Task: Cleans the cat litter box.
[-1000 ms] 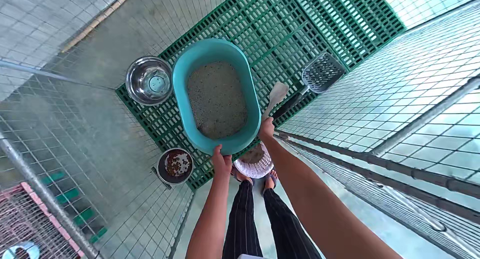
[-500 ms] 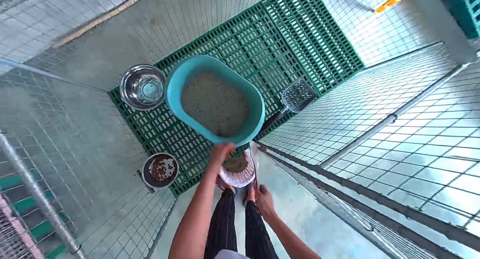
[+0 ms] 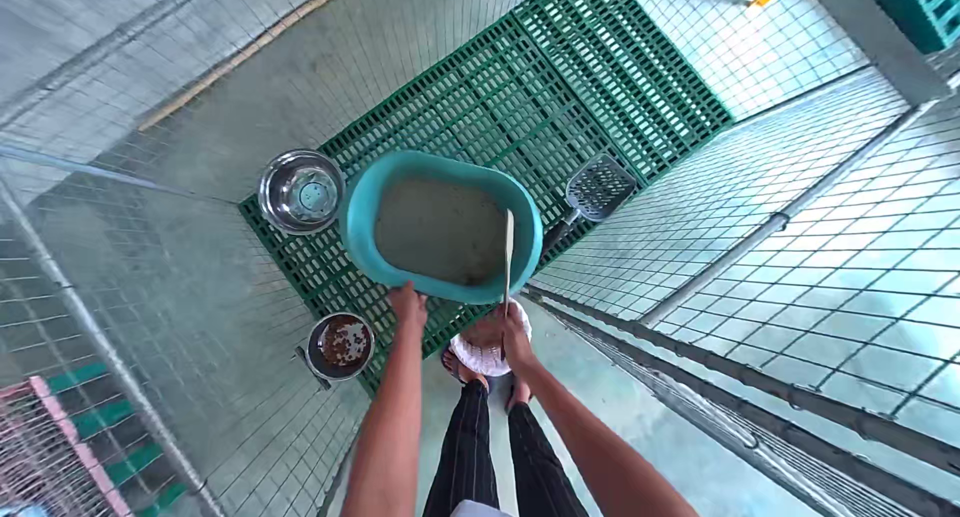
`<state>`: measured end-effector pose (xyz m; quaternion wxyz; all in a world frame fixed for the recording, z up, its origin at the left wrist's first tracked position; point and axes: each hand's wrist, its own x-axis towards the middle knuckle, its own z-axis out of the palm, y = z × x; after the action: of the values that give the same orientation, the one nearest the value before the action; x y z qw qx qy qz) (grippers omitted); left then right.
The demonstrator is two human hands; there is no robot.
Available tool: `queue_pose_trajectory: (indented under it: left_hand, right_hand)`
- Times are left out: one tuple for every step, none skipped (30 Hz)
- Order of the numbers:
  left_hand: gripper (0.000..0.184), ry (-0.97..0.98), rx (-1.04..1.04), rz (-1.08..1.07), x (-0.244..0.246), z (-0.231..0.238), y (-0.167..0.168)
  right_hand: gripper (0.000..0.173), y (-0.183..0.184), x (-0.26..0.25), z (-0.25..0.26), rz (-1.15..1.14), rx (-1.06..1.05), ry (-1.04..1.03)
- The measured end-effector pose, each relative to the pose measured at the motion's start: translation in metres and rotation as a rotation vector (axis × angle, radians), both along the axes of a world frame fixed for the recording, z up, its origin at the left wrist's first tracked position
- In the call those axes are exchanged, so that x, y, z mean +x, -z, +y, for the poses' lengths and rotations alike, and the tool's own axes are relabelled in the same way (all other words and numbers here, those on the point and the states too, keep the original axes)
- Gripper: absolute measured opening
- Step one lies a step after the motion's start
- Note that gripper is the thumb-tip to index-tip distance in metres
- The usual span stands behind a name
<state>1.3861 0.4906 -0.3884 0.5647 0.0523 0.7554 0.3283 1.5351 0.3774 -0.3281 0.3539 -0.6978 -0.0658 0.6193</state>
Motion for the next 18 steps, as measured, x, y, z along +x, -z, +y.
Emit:
queue_pose_trajectory:
  left_hand:
    - [0.045,-0.053,-0.006,-0.05,0.006,-0.012,-0.004]
    - [0.043,-0.095,-0.013,-0.111,0.012,-0.023,-0.008]
    - [0.041,-0.117,-0.017,-0.176,0.017,-0.033,-0.01]
    - [0.04,-0.112,-0.028,-0.238,0.023,-0.041,-0.011]
    - [0.038,-0.076,-0.055,-0.301,0.03,-0.046,-0.014]
    - [0.035,-0.015,-0.1,-0.36,0.035,-0.05,-0.018]
    - [0.034,0.074,-0.148,-0.404,0.037,-0.055,-0.022]
    - [0.037,0.165,-0.187,-0.431,0.034,-0.058,-0.029]
    - [0.042,0.213,-0.194,-0.416,0.028,-0.058,-0.036]
    - [0.048,0.201,-0.161,-0.353,0.019,-0.056,-0.041]
    - [0.05,0.137,-0.121,-0.248,0.008,-0.05,-0.043]
    - [0.051,0.063,-0.091,-0.131,-0.004,-0.042,-0.041]
    - [0.054,0.0,-0.051,-0.088,-0.019,-0.032,-0.04]
    - [0.055,-0.032,0.005,-0.056,-0.029,-0.019,-0.038]
    - [0.054,-0.033,0.067,-0.005,-0.036,-0.005,-0.036]
    - [0.053,-0.013,0.117,0.075,-0.042,0.006,-0.033]
    - [0.054,0.003,0.141,0.161,-0.048,0.014,-0.026]
    - [0.055,0.011,0.139,0.224,-0.053,0.018,-0.016]
  right_hand:
    - [0.048,0.005,0.001,0.021,-0.066,-0.041,-0.015]
    - [0.043,0.008,0.003,0.036,-0.123,-0.093,-0.019]
    - [0.04,0.01,0.006,0.046,-0.198,-0.126,-0.023]
    - [0.039,0.01,0.012,0.057,-0.266,-0.131,-0.036]
    - [0.039,0.009,0.022,0.069,-0.319,-0.114,-0.056]
    - [0.041,0.008,0.034,0.081,-0.363,-0.076,-0.078]
    - [0.041,0.008,0.046,0.091,-0.403,-0.03,-0.09]
    - [0.041,0.007,0.055,0.1,-0.432,0.007,-0.084]
    - [0.042,0.006,0.061,0.106,-0.453,0.042,-0.057]
    - [0.046,0.002,0.065,0.11,-0.465,0.068,-0.036]
    - [0.051,-0.002,0.066,0.11,-0.481,0.079,-0.032]
    - [0.054,-0.004,0.065,0.102,-0.511,0.076,-0.055]
    - [0.056,-0.007,0.06,0.089,-0.531,0.073,-0.091]
    - [0.056,-0.013,0.054,0.074,-0.544,0.07,-0.139]
    - [0.057,-0.019,0.048,0.058,-0.533,0.06,-0.195]
    - [0.056,-0.023,0.043,0.042,-0.524,0.045,-0.254]
    - [0.053,-0.027,0.04,0.026,-0.517,0.021,-0.314]
    - [0.051,-0.032,0.038,0.011,-0.516,-0.005,-0.381]
